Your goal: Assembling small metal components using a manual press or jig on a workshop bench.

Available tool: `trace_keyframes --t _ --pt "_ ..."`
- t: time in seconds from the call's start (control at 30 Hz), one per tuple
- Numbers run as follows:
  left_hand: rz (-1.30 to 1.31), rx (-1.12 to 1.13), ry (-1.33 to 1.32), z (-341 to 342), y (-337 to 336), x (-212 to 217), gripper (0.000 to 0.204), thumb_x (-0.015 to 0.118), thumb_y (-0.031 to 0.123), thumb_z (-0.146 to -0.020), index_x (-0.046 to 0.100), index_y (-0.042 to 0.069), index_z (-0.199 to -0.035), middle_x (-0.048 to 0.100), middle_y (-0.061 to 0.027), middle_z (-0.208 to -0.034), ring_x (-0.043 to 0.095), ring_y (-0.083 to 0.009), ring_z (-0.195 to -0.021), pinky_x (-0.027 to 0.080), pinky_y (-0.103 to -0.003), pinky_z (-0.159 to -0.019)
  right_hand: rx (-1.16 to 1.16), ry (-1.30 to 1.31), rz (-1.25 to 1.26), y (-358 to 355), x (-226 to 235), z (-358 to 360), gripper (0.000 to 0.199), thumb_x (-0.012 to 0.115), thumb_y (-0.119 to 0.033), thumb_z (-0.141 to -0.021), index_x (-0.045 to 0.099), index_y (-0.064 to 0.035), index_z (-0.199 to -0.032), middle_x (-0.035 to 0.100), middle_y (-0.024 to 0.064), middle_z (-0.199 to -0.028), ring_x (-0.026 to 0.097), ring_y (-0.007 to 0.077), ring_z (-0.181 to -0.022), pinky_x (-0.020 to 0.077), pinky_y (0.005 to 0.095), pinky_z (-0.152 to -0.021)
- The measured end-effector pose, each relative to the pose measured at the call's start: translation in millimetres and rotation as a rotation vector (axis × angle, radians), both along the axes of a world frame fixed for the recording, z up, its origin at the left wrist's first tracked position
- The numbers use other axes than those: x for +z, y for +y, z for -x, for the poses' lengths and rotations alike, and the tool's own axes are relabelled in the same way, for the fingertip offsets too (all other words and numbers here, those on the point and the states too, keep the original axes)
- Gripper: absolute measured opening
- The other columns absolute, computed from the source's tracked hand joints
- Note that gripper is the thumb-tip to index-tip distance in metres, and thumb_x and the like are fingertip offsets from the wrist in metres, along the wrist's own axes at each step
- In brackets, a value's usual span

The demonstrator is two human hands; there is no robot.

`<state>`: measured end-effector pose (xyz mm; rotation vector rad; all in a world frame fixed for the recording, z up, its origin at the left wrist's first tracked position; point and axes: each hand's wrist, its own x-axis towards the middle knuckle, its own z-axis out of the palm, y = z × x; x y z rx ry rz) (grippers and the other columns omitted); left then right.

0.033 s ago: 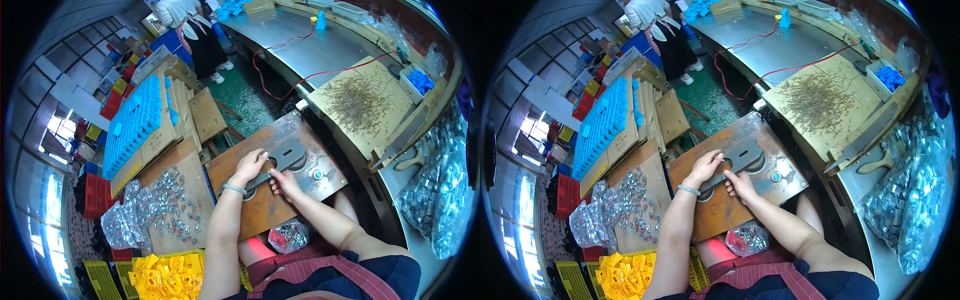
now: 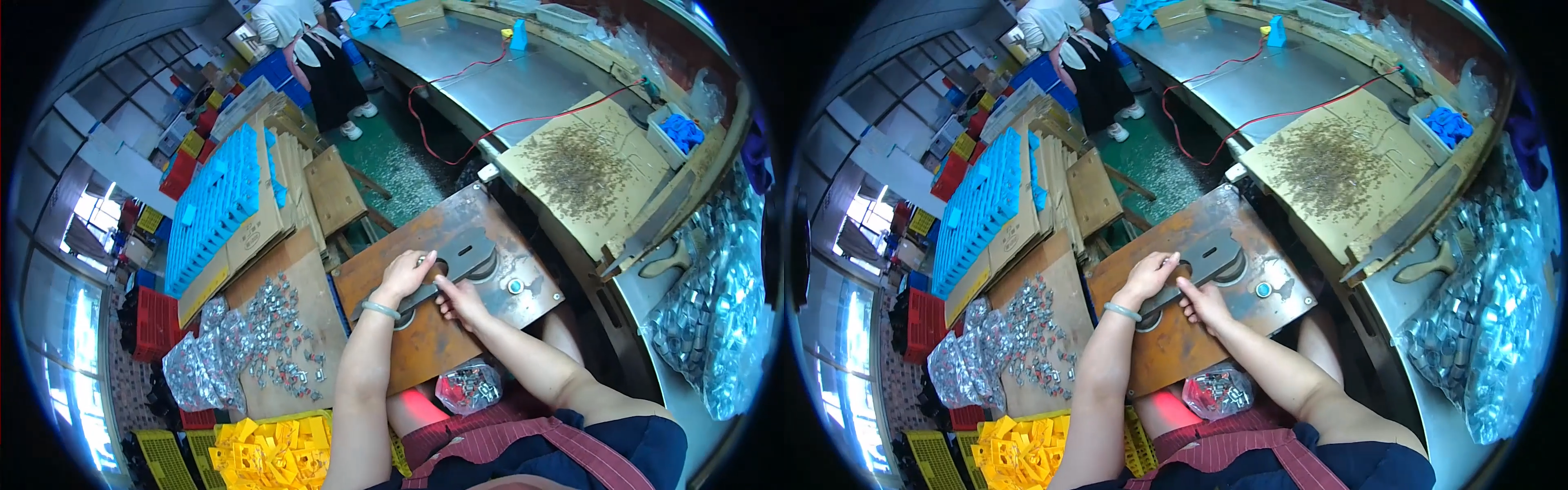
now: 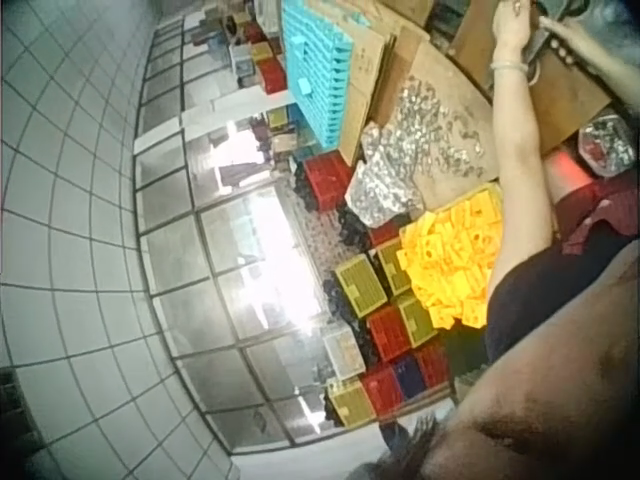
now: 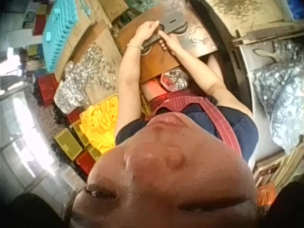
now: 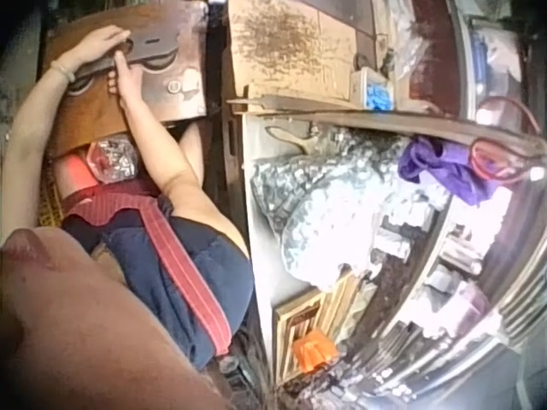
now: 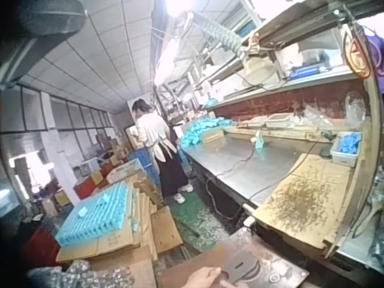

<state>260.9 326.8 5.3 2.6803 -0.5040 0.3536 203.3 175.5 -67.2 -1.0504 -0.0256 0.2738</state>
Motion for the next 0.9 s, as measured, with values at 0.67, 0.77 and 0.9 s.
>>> trace_keyframes --t 0.67,0.77,0.9 --pt "0.108 0.072 -0.162 262 43 -106 0.064 0.062 0.032 -0.088 0.039 0.007 -0.142 0.039 -0.0204 -0.135 0.040 -0.0394 -0.126 0.032 -0.051 -0.105 0.693 -0.685 0.574 -61 -117 125 0.013 0.059 -0.006 -0.081 0.056 -0.0064 -0.094 0.058 0.0040 -0.091 0.058 0.0235 -0.074 0.0501 0.0336 -0.069" --pt "0.168 0.387 -0.239 281 124 -107 0.040 0.062 0.026 -0.087 0.056 0.008 -0.122 0.054 -0.0173 -0.120 0.053 -0.0372 -0.112 0.042 -0.045 -0.095 0.566 -1.180 1.092 -44 -71 147 0.023 0.065 -0.008 -0.075 0.060 -0.0059 -0.098 0.062 0.0126 -0.096 0.062 0.0327 -0.089 0.0509 0.0376 -0.082" --pt "0.107 0.624 -0.277 319 201 -113 0.031 0.062 0.025 -0.086 0.057 0.009 -0.112 0.060 -0.0178 -0.108 0.059 -0.0386 -0.100 0.048 -0.046 -0.084 0.507 -1.208 1.060 18 -19 159 0.020 0.063 -0.013 -0.078 0.063 -0.0061 -0.096 0.065 0.0171 -0.088 0.064 0.0380 -0.085 0.0517 0.0470 -0.073"
